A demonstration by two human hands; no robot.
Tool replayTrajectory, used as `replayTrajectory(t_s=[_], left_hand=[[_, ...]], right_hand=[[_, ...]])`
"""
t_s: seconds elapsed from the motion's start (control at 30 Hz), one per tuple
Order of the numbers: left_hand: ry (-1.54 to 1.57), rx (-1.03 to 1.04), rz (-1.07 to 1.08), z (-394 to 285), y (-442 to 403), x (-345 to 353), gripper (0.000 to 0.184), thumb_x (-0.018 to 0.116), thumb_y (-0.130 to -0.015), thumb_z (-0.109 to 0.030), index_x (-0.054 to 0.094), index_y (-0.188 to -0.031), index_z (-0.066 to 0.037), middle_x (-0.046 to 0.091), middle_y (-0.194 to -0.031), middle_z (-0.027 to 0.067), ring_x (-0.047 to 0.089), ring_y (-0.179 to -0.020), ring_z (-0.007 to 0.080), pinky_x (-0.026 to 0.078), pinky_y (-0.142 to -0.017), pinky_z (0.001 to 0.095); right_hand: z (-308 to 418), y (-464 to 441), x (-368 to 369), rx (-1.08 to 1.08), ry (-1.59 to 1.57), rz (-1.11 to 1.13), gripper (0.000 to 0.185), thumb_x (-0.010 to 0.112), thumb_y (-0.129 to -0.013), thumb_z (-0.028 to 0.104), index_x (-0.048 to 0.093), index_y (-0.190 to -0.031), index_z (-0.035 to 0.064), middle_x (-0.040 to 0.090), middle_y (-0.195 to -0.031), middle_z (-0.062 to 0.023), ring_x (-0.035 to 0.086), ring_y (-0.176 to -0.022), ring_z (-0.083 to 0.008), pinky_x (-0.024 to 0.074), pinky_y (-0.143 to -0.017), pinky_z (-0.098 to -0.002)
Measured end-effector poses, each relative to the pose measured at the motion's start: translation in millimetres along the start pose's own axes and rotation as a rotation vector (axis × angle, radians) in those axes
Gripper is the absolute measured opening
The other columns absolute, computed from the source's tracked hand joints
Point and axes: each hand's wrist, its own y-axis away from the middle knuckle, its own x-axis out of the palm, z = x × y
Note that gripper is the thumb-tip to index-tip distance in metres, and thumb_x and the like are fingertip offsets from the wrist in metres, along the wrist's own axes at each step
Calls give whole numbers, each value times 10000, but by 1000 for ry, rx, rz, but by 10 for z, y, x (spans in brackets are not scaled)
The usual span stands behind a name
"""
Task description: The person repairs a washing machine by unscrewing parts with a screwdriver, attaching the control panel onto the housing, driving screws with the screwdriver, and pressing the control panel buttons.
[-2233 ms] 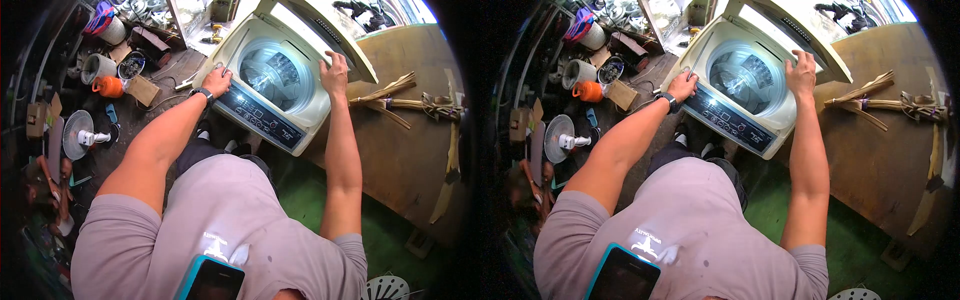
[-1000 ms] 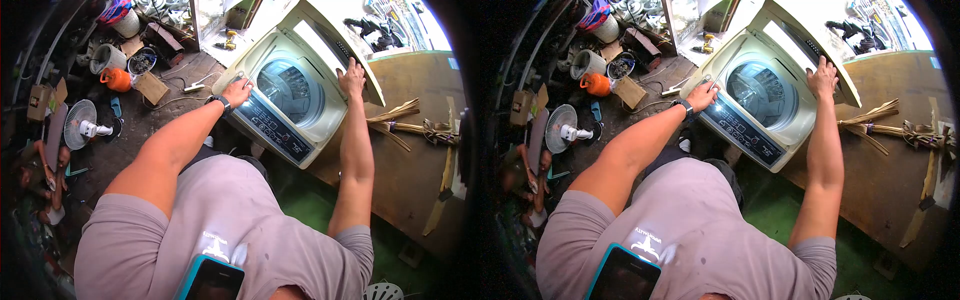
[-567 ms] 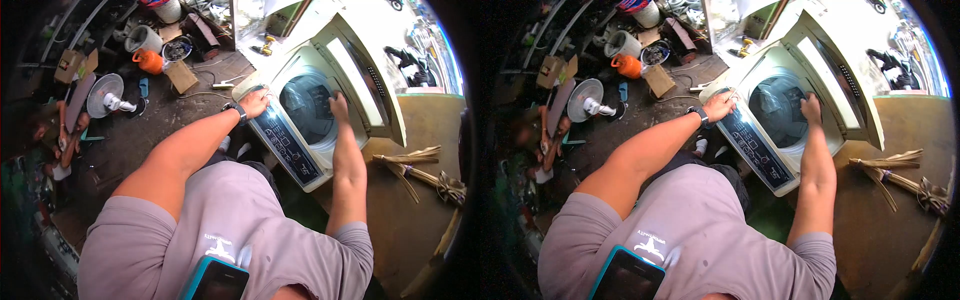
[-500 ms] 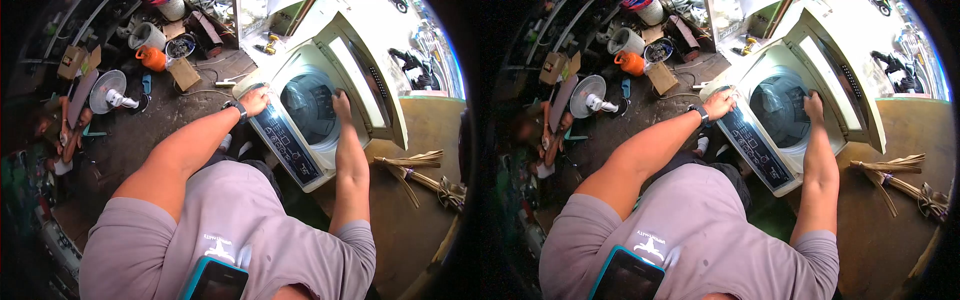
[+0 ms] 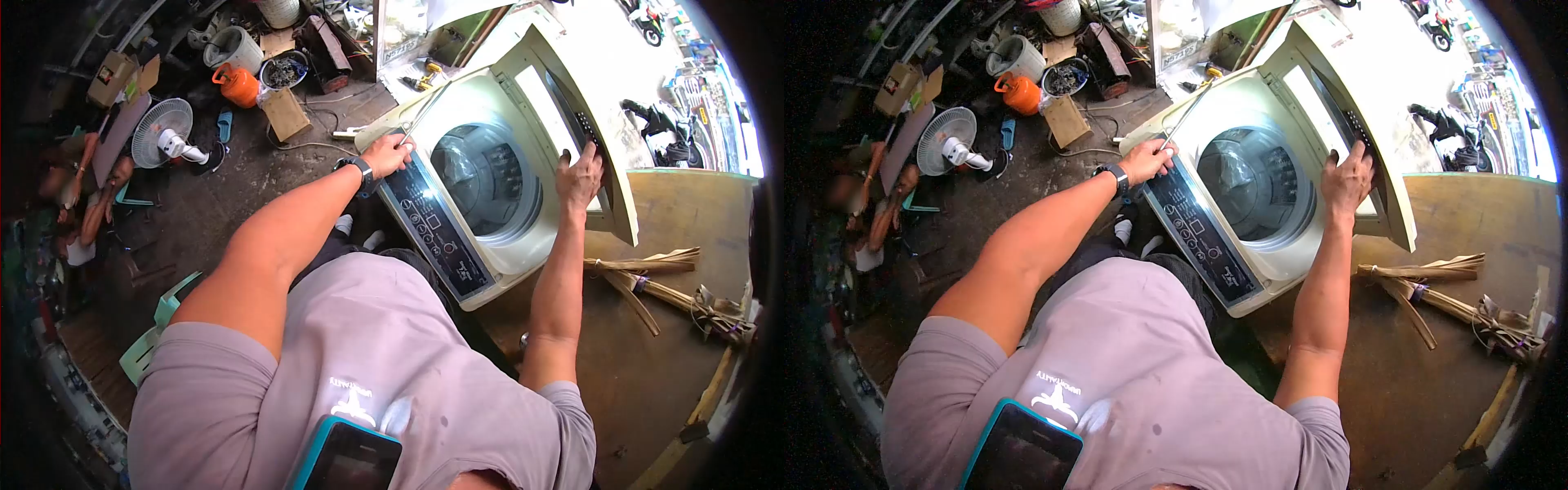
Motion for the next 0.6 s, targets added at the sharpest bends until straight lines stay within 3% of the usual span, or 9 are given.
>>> replayTrajectory(t_s=[0.13,0.17,0.23,0.3,0.33,0.53,0.6], left_hand=[[-11,11,-43,-24,217,-99,327,610,-1041,-325,697,-1222,-67,719,-958,43,672,-732,106,507,-602,263],[-18,10,-50,-115,305,-163,327,610,-1041,-325,697,-1222,-67,719,-958,43,672,-732,106,507,-602,263],[38,-37,13,-198,451,-294,335,634,-1026,-343,704,-1212,-73,716,-947,33,660,-693,92,483,-580,242],[23,-53,18,-215,559,-457,334,639,-1024,-356,712,-1203,-84,713,-922,19,650,-672,79,465,-562,230],[31,-82,33,-209,636,-542,333,635,-1027,-359,714,-1201,-87,713,-911,14,649,-669,77,463,-558,230],[-5,-144,-17,341,965,-1089,321,622,-1036,-358,709,-1196,-93,719,-893,7,647,-656,76,461,-543,236],[-26,-218,-12,597,984,-1277,307,610,-1044,-345,702,-1193,-92,719,-898,14,644,-649,81,459,-537,239]], right_hand=[[91,-34,-228,69,66,170,439,695,-934,369,595,-1238,69,656,-1163,-223,636,-1118,-449,477,-955,-590],[93,-22,-280,37,86,169,551,651,-970,413,549,-1393,75,656,-1209,-221,624,-1156,-447,473,-964,-599],[212,43,-463,45,43,261,533,636,-986,406,543,-1400,84,651,-1286,-189,606,-1206,-435,446,-991,-607],[322,235,-558,40,7,283,478,628,-998,376,547,-1379,100,643,-1339,-171,590,-1257,-403,433,-1012,-589],[290,392,-481,-57,-77,162,416,648,-988,327,550,-1316,91,656,-1240,-175,626,-1170,-407,436,-930,-606],[871,852,-873,198,-424,559,281,671,-981,165,669,-1214,9,737,-1150,-212,716,-1057,-365,539,-943,-433],[678,1107,-420,199,-503,619,316,692,-959,176,665,-1217,-4,734,-1121,-231,713,-1048,-371,534,-935,-441]])
